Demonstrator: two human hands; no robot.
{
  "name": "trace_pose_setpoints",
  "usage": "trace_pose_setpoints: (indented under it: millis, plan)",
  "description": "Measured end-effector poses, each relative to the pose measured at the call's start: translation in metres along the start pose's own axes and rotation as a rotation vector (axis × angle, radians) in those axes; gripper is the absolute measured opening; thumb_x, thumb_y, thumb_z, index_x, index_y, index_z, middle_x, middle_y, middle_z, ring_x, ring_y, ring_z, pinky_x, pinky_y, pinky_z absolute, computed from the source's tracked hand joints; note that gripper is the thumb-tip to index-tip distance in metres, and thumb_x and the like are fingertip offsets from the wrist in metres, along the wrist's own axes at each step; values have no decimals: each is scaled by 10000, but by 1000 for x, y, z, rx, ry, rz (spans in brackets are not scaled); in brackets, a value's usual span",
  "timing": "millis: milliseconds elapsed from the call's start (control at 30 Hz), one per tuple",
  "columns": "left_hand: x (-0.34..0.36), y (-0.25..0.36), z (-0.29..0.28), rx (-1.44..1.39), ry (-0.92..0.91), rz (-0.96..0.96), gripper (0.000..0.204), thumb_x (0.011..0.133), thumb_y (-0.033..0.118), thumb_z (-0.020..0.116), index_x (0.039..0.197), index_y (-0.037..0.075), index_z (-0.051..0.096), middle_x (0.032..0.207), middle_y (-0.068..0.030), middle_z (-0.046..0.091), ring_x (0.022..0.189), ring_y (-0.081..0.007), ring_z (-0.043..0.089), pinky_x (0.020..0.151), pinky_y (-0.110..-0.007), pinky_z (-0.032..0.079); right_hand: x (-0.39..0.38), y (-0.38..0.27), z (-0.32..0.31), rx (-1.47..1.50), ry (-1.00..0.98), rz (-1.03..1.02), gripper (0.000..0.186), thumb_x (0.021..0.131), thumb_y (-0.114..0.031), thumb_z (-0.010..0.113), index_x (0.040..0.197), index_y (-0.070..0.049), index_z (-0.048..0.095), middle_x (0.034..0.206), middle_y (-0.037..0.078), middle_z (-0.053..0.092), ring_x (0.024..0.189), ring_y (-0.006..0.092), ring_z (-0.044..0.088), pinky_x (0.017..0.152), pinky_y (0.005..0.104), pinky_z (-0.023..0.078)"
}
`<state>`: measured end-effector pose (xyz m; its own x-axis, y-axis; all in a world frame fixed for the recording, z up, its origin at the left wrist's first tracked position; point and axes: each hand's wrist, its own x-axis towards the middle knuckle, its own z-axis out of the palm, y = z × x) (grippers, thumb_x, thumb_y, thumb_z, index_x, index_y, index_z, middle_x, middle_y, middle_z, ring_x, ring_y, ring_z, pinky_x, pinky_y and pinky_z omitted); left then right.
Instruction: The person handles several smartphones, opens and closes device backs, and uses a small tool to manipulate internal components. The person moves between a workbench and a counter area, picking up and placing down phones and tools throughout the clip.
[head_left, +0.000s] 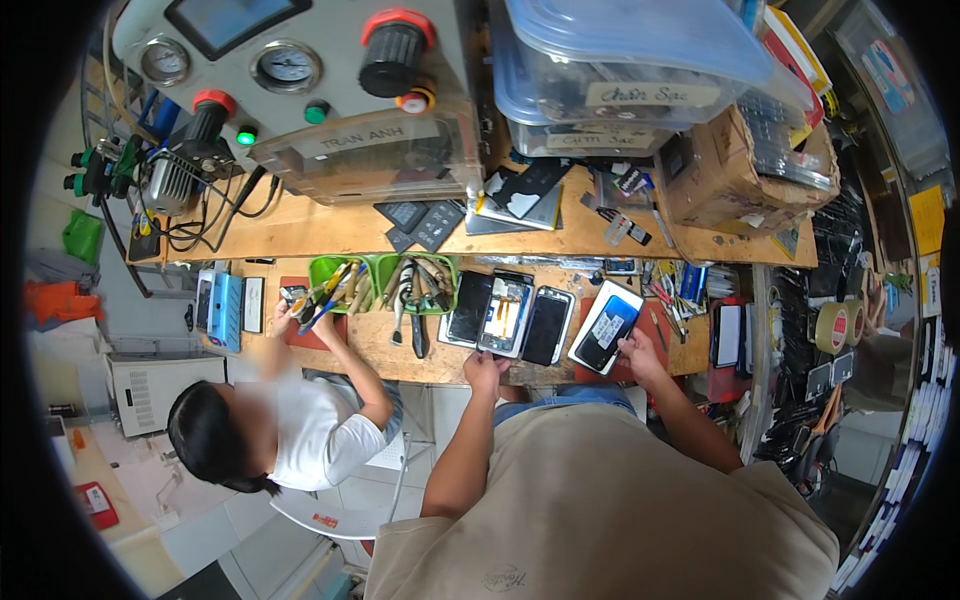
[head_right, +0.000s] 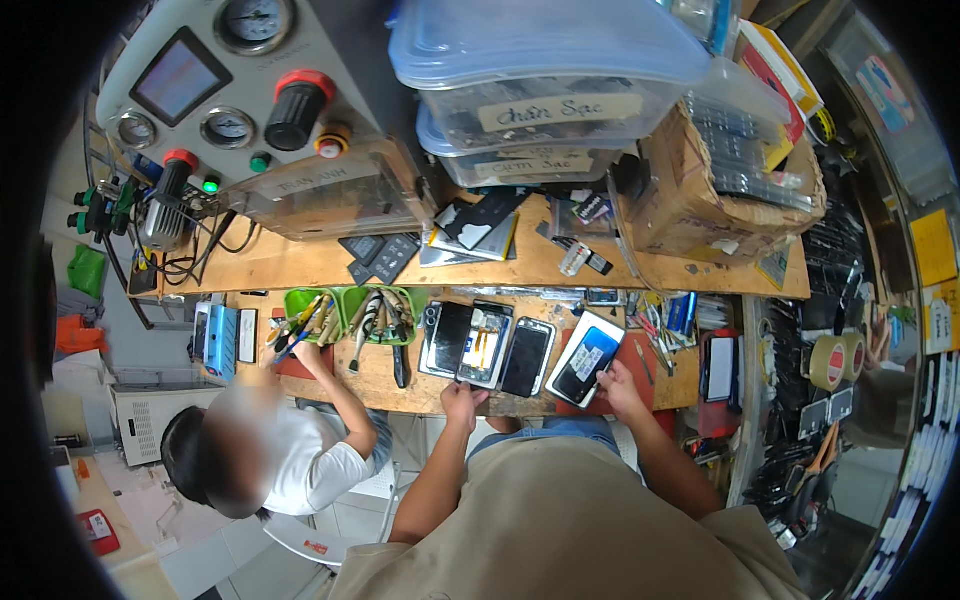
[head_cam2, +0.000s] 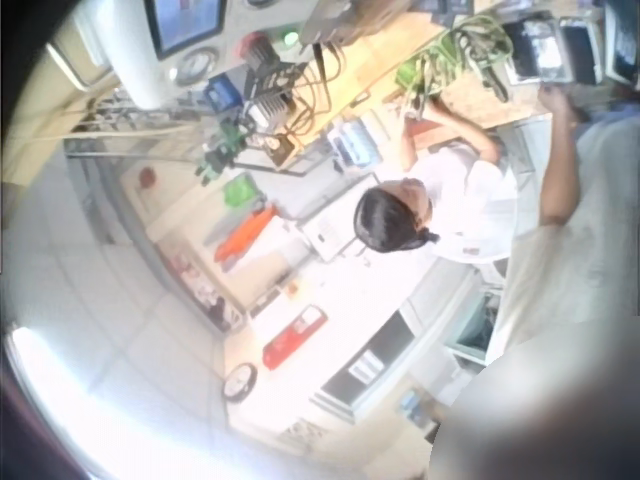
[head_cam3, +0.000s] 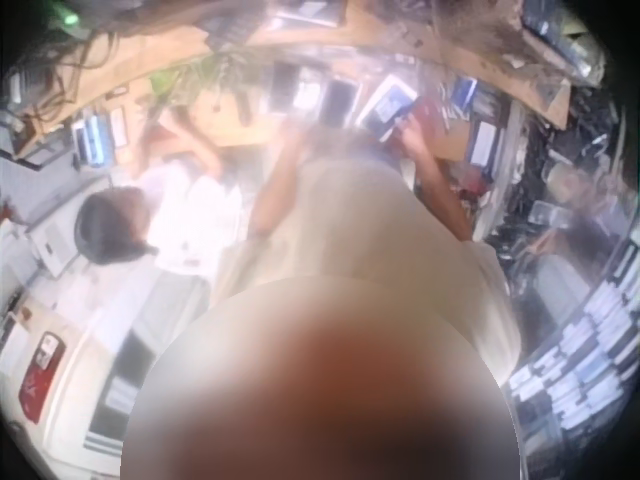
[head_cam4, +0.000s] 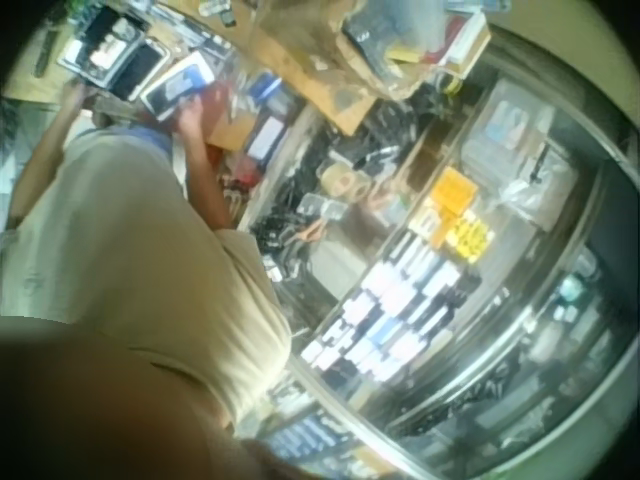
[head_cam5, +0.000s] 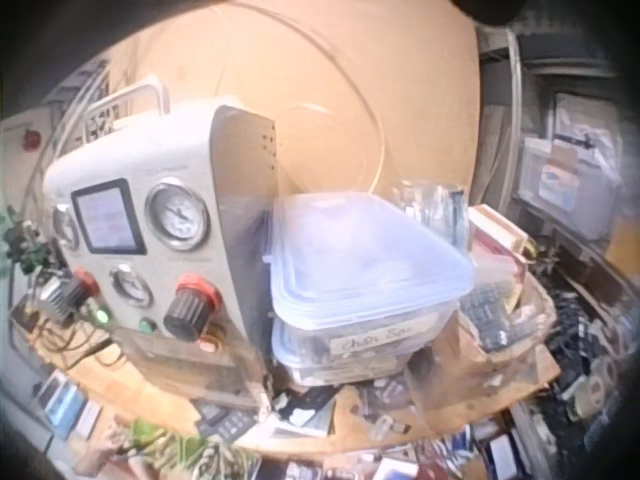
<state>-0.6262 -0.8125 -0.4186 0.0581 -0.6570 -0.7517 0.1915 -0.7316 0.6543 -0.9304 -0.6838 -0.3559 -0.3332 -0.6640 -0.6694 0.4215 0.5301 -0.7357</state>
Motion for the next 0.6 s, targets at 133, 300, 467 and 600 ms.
trace_pose_setpoints:
  millis: [133,300,467,600]
  plan:
    - [-19,20,-29,-34,-46,-4,184,1033,81,442,1001,-66,549,946,-180,645,742,-250,696,700,-340,633,18,-7,35,-104,-130,14,238,1018,-114,512,1255,-129,530,1097,-5,673,980,129,638,836,343,539]
    - [-36,41,-76,-91,-18,73,177,1031,86,465,982,-48,569,904,-152,654,748,-220,686,694,-333,631,45,-8,92,-242,-210,56,207,1016,-104,515,1219,-134,543,1069,-4,668,946,134,626,806,344,520]
    - [-16,72,-129,-214,74,181,188,1047,111,460,1043,-34,579,943,-116,662,732,-185,660,683,-310,622,74,-3,148,-312,-220,116,205,1014,-81,501,1204,-134,557,1054,12,671,923,150,628,791,347,519]
    - [30,101,-158,-223,198,235,192,1061,131,424,1095,-7,553,971,-114,660,745,-171,666,673,-291,625,98,11,176,-234,-211,131,229,972,-32,541,1196,-66,573,943,34,676,810,166,664,722,338,556]
